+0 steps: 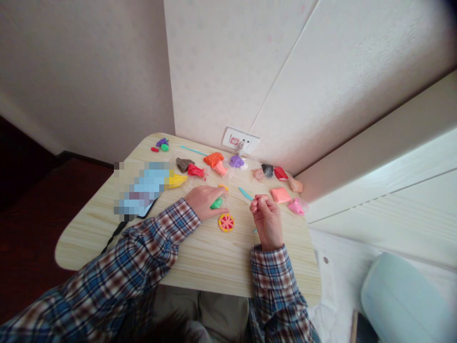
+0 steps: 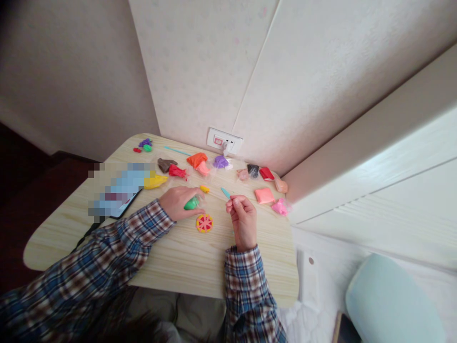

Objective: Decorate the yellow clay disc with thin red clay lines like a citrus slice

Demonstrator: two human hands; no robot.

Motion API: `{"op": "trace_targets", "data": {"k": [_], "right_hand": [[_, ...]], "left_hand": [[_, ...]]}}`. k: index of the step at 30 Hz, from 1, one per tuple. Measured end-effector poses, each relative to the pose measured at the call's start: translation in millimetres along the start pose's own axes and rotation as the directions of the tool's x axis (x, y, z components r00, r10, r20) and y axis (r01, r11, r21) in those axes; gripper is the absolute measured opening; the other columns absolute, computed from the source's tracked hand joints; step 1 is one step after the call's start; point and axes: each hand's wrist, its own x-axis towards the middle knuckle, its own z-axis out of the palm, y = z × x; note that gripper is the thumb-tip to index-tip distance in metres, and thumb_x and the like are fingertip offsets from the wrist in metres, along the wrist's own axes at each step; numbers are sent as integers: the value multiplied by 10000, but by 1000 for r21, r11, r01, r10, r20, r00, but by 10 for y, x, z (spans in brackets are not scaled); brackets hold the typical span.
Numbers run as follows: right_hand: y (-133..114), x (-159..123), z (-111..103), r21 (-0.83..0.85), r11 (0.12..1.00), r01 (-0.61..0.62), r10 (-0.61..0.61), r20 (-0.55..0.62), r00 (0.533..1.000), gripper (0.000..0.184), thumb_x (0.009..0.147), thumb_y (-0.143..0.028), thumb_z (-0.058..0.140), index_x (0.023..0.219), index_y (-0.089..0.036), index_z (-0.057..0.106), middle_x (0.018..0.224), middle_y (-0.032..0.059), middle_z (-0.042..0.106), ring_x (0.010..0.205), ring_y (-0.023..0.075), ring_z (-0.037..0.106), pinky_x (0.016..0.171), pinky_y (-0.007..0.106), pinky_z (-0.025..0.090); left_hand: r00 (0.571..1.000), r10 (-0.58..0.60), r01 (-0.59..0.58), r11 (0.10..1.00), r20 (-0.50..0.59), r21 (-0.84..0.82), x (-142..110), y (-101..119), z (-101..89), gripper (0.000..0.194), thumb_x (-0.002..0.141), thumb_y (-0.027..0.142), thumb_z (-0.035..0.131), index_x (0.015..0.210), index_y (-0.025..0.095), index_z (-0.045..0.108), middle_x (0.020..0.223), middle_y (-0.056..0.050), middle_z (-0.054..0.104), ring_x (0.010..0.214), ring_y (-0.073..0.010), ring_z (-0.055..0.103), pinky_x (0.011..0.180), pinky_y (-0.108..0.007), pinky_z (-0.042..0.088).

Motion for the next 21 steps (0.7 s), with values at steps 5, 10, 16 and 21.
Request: {"op": "trace_targets", "data": {"k": [5, 10, 16, 21], "right_hand": [[-29, -1, -22, -19, 1000, -9, 9, 4, 1000, 229, 725, -343, 682, 625, -185, 549, 605, -45, 505, 556, 63, 428, 536, 194, 362], [-40, -25, -46, -78, 995, -60, 61, 13, 998, 143, 733, -310, 676, 783, -182, 635, 703, -9, 593, 594, 79, 478, 559, 210, 383], [-9, -85, -100, -313, 950, -20, 30, 30, 999, 145, 728, -319, 679, 714, -190, 613, 670, -13, 602, 626, 106, 501, 618, 240, 401], [-18, -144, -101, -535, 844, 29, 29, 100, 995, 195, 781, -371, 605, 732, -187, 643, 712, 14, 635, 665, 136, 526, 651, 270, 414]], "left_hand": [[984, -170, 174, 978, -47, 115, 18, -30, -120, 427, 746, 520, 626, 959, 152, 579, 840, -74, 685, 793, -222, 647, 702, -305, 469], [934, -356, 358, 916, -44, 183, 39, -95, -175, 456, 759, 512, 615, 1031, 150, 562, 888, -86, 689, 822, -237, 655, 683, -296, 468], [928, -371, 358, 905, 17, 229, 50, -72, -194, 424, 762, 486, 625, 1027, 162, 560, 875, -77, 684, 834, -243, 656, 680, -296, 464], [924, -382, 369, 895, 4, 249, 42, -73, -208, 412, 766, 477, 625, 1042, 179, 555, 908, -67, 688, 841, -228, 655, 688, -286, 462]]}}
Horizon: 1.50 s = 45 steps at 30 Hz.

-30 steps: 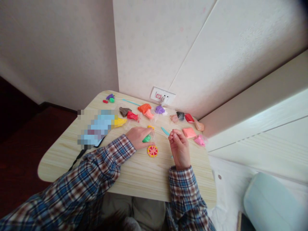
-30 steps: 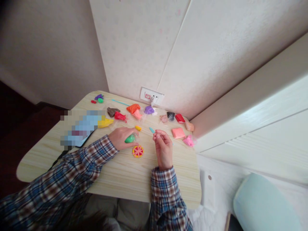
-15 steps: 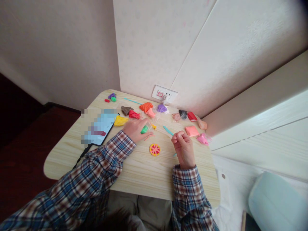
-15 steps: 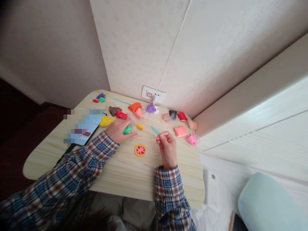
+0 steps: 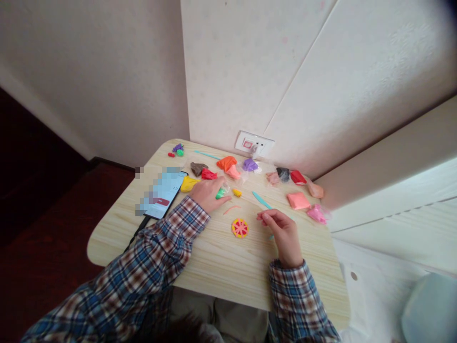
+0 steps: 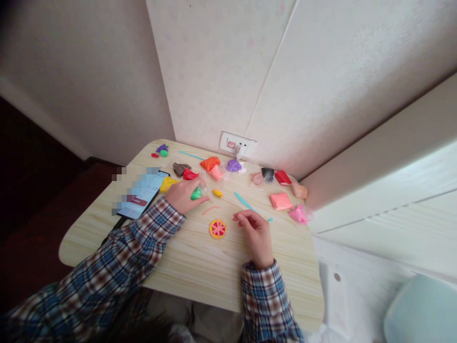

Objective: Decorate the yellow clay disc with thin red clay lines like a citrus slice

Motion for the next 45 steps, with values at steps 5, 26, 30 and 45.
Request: {"op": "trace_targets", "data": {"k": [5, 26, 30, 45], "right_hand": [[-54, -54, 73, -256, 964, 73, -57, 69, 996, 331, 866, -400, 469, 635, -183, 562, 623, 3, 560, 646, 141, 508, 625, 271, 385], [-25, -55, 86, -407, 896, 177, -212, -42, 976, 168, 850, -333, 505, 755, -200, 547, 700, 8, 566, 667, 154, 517, 628, 285, 407], [-1, -48, 90, -404, 891, 207, -243, -38, 969, 99, 826, -292, 547, 799, -201, 577, 745, 20, 587, 683, 160, 522, 639, 295, 426], [-28, -102, 239, -341, 899, 275, -270, 64, 961, 171, 896, -271, 435, 746, -212, 491, 722, 16, 532, 705, 167, 503, 643, 290, 399]], "left_hand": [[1000, -2, 2, 1000, -4, -5, -4, -24, 11, 401, 768, 467, 625, 1031, 172, 553, 941, -70, 689, 846, -229, 656, 678, -285, 464], [986, 152, -149, 987, 61, -54, -44, -35, -5, 444, 702, 422, 703, 982, 141, 503, 1078, -97, 543, 893, -236, 582, 729, -349, 489], [972, 237, -236, 970, 2, -53, -15, -110, -1, 550, 655, 381, 756, 1077, 128, 510, 1138, -118, 525, 1042, -267, 520, 878, -394, 458], [859, 380, -465, 859, -344, -212, -137, 125, -9, 259, 855, 370, 536, 1000, 162, 589, 1012, -90, 618, 973, -212, 553, 886, -370, 445]]}}
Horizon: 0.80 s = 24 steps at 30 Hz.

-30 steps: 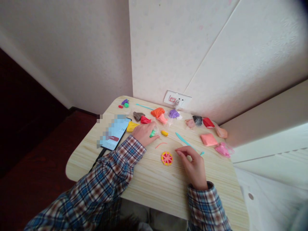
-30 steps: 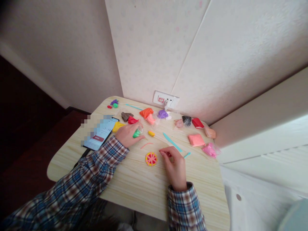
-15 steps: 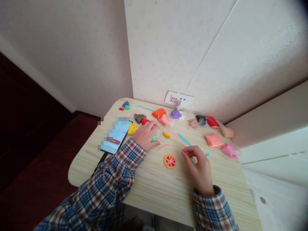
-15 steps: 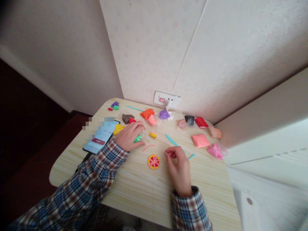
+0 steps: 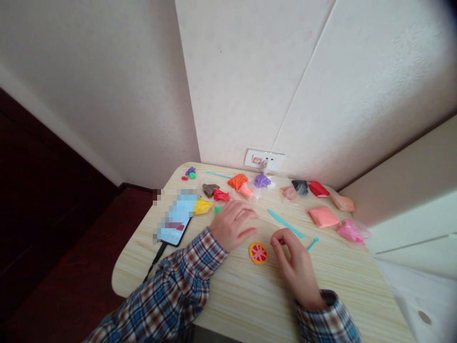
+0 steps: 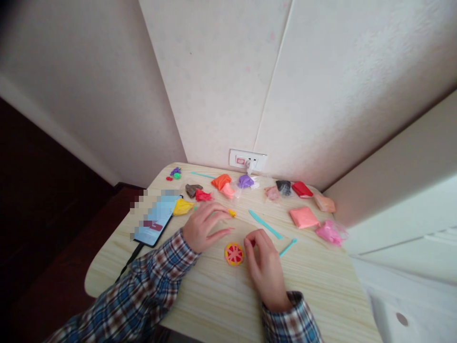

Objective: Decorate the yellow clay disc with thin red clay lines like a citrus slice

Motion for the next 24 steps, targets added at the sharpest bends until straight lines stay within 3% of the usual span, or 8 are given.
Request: {"op": "trace_targets", "data": {"k": [3, 9, 24], "right_hand": [[-6, 10, 25, 57, 998, 24, -24, 0, 1000, 130, 881, -254, 464, 765, -209, 502, 756, 19, 541, 735, 169, 511, 678, 298, 413], [31, 46, 22, 130, 992, 1, 3, -36, 999, 112, 831, -290, 564, 754, -209, 576, 777, 36, 591, 758, 188, 541, 699, 326, 442], [0, 57, 28, 187, 981, -46, 54, -36, 998, 171, 812, -330, 591, 696, -205, 586, 714, 19, 597, 700, 175, 545, 661, 307, 431]], "left_hand": [[993, 110, -109, 993, 40, -34, -39, 110, 131, 187, 861, 323, 538, 925, 158, 598, 924, -65, 635, 901, -194, 567, 785, -336, 455], [989, 87, -87, 996, 123, -2, -53, 139, 251, 117, 869, 255, 531, 849, 166, 604, 881, -51, 626, 873, -169, 564, 767, -320, 457], [994, 113, -113, 993, 5, -31, -42, 157, 237, 168, 885, 232, 507, 781, 163, 620, 803, -31, 647, 785, -148, 565, 721, -297, 438]]}}
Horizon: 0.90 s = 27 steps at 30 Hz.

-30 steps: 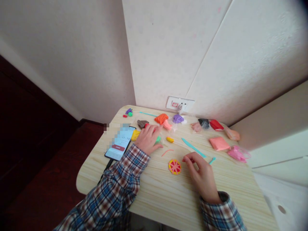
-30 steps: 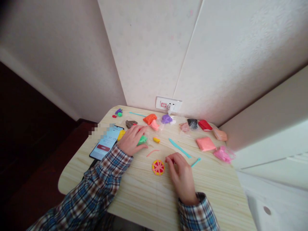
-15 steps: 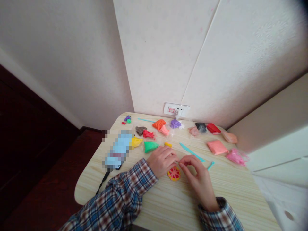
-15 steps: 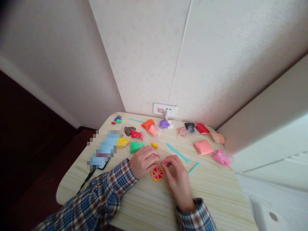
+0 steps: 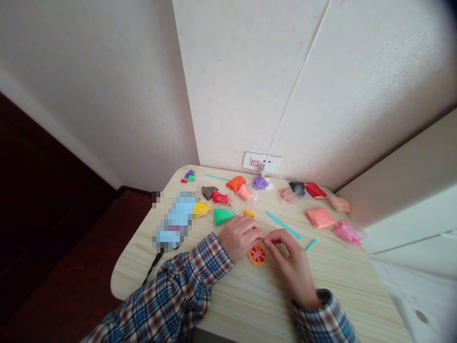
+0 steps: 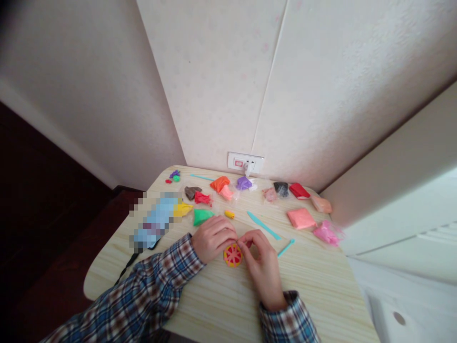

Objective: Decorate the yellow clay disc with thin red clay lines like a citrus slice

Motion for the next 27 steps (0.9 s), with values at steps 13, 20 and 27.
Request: {"op": "trace_targets", "data": {"k": [13, 20, 27], "right_hand": [[-9, 14, -41, 95, 993, -65, 63, 22, 998, 167, 808, -333, 604, 711, -197, 598, 718, 5, 586, 723, 157, 524, 692, 295, 413], [-6, 18, -45, 95, 993, -73, 71, 26, 997, 140, 813, -326, 594, 761, -197, 596, 752, 11, 582, 742, 159, 529, 703, 308, 413], [11, 15, -71, 102, 991, -84, 82, 21, 996, 136, 824, -331, 573, 793, -199, 588, 780, 15, 575, 752, 160, 520, 707, 314, 413]], "left_hand": [[995, 71, -70, 997, -72, 17, 40, 23, -72, 213, 900, 221, 479, 758, 169, 627, 750, -16, 651, 719, -134, 553, 689, -289, 403], [993, -22, 5, 990, -116, -140, 28, -17, -51, 148, 864, 228, 553, 766, 164, 643, 765, -14, 659, 739, -130, 579, 699, -269, 421], [985, -149, 119, 952, -86, -282, 23, -46, -20, 80, 823, 203, 600, 786, 148, 644, 787, -38, 645, 767, -144, 597, 728, -267, 473]]}}
